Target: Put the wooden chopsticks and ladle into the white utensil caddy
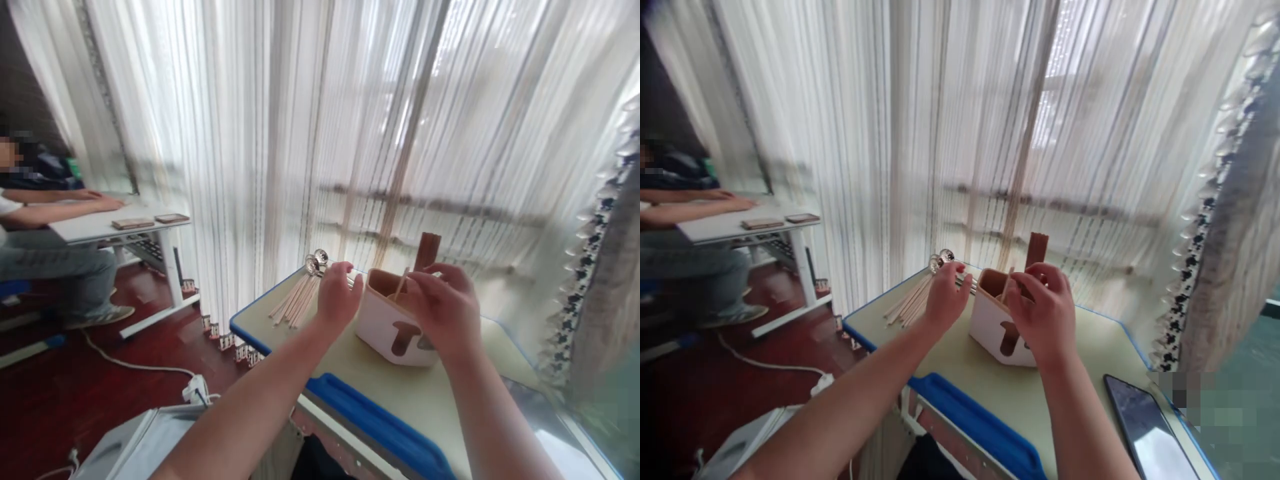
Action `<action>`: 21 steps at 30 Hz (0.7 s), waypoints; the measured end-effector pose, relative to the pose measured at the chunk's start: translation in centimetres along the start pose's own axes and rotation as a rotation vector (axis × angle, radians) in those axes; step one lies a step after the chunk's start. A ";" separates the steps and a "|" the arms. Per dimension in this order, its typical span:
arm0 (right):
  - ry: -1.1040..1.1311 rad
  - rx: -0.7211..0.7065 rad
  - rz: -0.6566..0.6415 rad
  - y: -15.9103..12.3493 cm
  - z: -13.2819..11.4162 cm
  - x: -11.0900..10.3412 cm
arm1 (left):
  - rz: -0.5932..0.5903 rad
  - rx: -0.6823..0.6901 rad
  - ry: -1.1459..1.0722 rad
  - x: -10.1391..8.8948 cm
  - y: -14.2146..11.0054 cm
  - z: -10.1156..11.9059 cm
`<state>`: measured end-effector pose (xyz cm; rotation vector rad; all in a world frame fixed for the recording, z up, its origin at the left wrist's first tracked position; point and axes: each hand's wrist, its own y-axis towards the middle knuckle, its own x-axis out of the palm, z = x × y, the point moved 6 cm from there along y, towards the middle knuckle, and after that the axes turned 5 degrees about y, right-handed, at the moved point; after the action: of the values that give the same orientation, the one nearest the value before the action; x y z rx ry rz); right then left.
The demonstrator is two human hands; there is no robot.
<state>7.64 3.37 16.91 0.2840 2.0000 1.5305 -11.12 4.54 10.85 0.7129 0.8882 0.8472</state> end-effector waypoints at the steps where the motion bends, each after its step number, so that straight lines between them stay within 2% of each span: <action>1: -0.014 -0.030 0.035 -0.2 -0.6 -0.1 | -0.088 -0.001 0.124 -0.1 -0.5 -0.7; 3: -0.055 -0.075 0.083 -0.8 -1.7 -0.1 | -0.239 -0.020 0.358 -0.6 -1.8 -2.5; 5: -0.105 -0.133 0.126 -1.6 -2.7 0.2 | -0.342 -0.058 0.522 -1.3 -3.2 -4.4; 8: -0.143 -0.261 0.127 -3.2 -4.3 1.8 | -0.455 -0.143 0.654 -2.0 -4.7 -6.9; 11: -0.065 -0.359 0.058 -5.3 -6.0 4.1 | -0.552 -0.244 0.714 -1.7 -5.4 -8.4; 13: 0.011 -0.378 -0.024 -6.4 -7.0 5.8 | -0.560 -0.261 0.732 -1.3 -5.4 -8.6; 16: 0.088 -0.329 -0.159 -7.4 -7.6 7.7 | -0.547 -0.233 0.756 -0.9 -5.3 -8.1; 21: 0.149 -0.284 -0.243 -7.4 -6.7 8.3 | -0.497 -0.176 0.744 -1.1 -5.3 -7.6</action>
<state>-1.44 -0.12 8.37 -0.1859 1.8159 1.6878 -16.40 2.37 3.48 -0.0187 1.5504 0.7234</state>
